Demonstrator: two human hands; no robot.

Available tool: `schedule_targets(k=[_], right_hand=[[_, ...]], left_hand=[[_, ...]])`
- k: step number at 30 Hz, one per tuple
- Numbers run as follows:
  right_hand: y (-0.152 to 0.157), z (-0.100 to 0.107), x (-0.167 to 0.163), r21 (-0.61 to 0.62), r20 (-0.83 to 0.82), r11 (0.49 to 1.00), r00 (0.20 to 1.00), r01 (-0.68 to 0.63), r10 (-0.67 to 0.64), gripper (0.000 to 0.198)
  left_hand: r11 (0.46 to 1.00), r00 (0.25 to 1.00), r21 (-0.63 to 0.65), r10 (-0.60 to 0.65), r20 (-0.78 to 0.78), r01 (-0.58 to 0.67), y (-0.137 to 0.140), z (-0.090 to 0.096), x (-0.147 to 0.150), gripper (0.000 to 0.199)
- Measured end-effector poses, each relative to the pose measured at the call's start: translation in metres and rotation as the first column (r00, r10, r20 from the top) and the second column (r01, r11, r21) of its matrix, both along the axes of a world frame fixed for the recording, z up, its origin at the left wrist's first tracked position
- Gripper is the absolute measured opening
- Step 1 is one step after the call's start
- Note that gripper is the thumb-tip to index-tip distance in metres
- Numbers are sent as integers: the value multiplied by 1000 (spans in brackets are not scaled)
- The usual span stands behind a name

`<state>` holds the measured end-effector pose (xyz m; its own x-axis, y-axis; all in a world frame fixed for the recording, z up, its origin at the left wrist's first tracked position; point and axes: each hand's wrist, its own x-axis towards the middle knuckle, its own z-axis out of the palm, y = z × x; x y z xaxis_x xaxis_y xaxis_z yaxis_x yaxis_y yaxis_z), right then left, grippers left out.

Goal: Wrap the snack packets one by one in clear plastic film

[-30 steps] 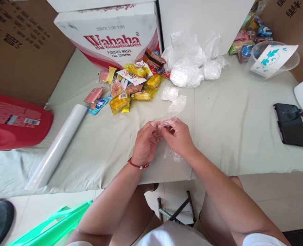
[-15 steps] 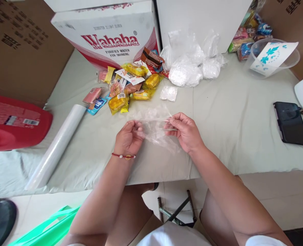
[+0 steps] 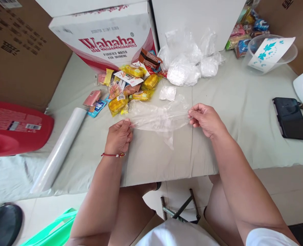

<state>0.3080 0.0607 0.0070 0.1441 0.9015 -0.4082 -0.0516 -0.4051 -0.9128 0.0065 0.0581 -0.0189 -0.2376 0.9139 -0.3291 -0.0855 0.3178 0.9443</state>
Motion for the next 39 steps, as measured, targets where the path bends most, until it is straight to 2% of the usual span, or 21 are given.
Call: schedule_targets(k=[7, 10, 11, 13, 15, 16, 19, 22, 24, 26, 28, 30, 32, 35, 39], right_hand=[[8, -2, 24, 14, 182, 1000, 983, -26, 23, 16], [11, -9, 22, 42, 362, 999, 932, -18, 1, 10], [11, -11, 20, 88, 453, 996, 891, -3, -37, 9], [8, -13, 13, 262, 607, 965, 773, 25, -185, 9], [2, -12, 3, 446, 651, 895, 686, 3, -326, 7], [-1, -11, -4, 495, 652, 868, 677, -39, -341, 10], [-6, -10, -24, 507, 688, 834, 685, -219, -239, 31], [-1, -14, -41, 512, 758, 791, 609, -335, -233, 39], [7, -18, -49, 478, 787, 795, 585, -375, -197, 45], [12, -20, -54, 393, 778, 823, 626, -411, -59, 49], [13, -18, -56, 350, 739, 819, 671, -455, 58, 39], [8, -13, -57, 410, 732, 762, 679, -500, 52, 21], [-2, -6, -57, 498, 763, 680, 645, -538, -48, 10], [-24, 1, -60, 523, 823, 564, 551, -639, -139, 10], [-57, -3, -75, 480, 873, 365, 475, -798, -111, 15]], left_hand=[[990, 990, -65, -129, -56, 125, 0, 2, -16, 30], [987, 985, -89, -142, -98, 133, -1, 2, -15, 28], [988, 982, -81, -140, -129, 131, -1, 1, -13, 27], [990, 972, -62, -139, -189, 130, -2, -2, -11, 23], [988, 962, -57, -150, -228, 141, -2, -4, -9, 21], [987, 958, -55, -158, -240, 149, -3, -5, -8, 21], [984, 951, -42, -179, -253, 174, -4, -7, -9, 23], [979, 944, -42, -204, -260, 201, -4, -9, -9, 24], [974, 935, -42, -227, -271, 224, -5, -10, -8, 24], [970, 933, -33, -239, -269, 239, -5, -9, -7, 24], [971, 941, -25, -235, -243, 237, -6, -8, -6, 25], [975, 954, -22, -219, -205, 219, -6, -6, -5, 26], [981, 969, -31, -192, -156, 189, -5, -3, -4, 27], [989, 990, -84, -130, -54, 125, -2, 2, -4, 27], [986, 997, -149, -68, 30, 72, 5, 7, -7, 21]])
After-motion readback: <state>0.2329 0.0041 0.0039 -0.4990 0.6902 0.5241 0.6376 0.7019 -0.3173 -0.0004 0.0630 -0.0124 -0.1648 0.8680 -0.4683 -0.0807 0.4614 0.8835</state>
